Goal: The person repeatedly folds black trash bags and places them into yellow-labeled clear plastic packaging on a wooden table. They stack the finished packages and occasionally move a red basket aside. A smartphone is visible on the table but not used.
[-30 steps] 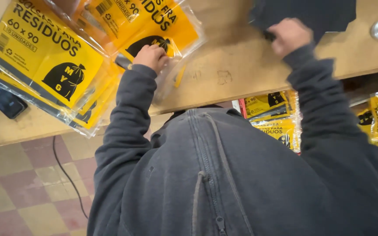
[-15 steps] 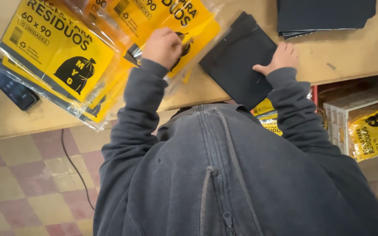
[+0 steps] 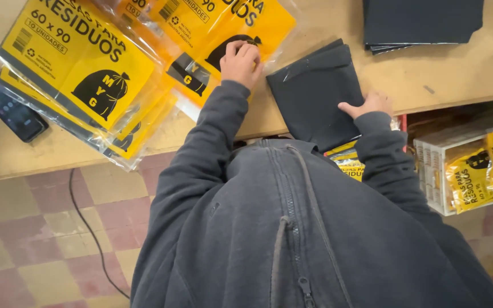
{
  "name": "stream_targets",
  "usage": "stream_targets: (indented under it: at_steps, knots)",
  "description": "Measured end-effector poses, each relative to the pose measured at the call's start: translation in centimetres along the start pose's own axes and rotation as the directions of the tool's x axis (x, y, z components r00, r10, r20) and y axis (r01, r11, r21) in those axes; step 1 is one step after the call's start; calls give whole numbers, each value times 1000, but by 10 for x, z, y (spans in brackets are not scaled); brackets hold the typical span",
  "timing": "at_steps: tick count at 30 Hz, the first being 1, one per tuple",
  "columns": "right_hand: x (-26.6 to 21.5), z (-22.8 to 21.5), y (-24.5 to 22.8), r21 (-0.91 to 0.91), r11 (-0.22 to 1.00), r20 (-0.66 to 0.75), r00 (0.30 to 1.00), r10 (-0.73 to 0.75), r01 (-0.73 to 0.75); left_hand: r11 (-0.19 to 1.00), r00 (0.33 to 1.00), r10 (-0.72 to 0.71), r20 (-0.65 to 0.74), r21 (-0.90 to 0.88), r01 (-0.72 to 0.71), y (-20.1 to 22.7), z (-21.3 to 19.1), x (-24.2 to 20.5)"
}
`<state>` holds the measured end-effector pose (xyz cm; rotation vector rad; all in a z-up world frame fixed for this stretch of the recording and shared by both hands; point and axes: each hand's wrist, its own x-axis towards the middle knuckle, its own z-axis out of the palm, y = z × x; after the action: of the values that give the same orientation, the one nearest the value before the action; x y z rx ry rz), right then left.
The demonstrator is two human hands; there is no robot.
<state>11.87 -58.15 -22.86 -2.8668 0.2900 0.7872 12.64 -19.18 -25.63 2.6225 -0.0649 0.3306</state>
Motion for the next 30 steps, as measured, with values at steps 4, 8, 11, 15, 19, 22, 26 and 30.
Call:
stream_targets:
  at_steps: [4,8,11,15,19,22,26,30]
  knots:
    - [-27,-3,-4,163,986,-55,997,53,-44,996,997,-28,-79,-88,21,5,-2,0]
    - [-16,25,23,104,995,102,995,0,-11,996,997,-57,-49,-67,53,5,5,-3]
    - [-20,19,34,114,993,102,994,-47,36,999,993,-34,-116,-19,32,4,12,-2]
    - [-44,-16,14,648,722,-72,963,-260,243,997,987,-80,-138,3,82,7,16,0]
    - [-35,9,2,749,650,-89,992,-87,125,984,982,-172,-81,-62,167,10,17,7]
    - [-57,9,-35,794,587,-104,987,-120,155,962,963,-220,-157,-198,187,6,15,7]
    - [-61,31,-43,790,557,-224,966,-131,258,931,934,-317,-166,-239,274,-5,21,7]
    - [-62,48,-58,799,547,-145,962,-231,251,965,984,-178,-30,-199,169,-8,24,7]
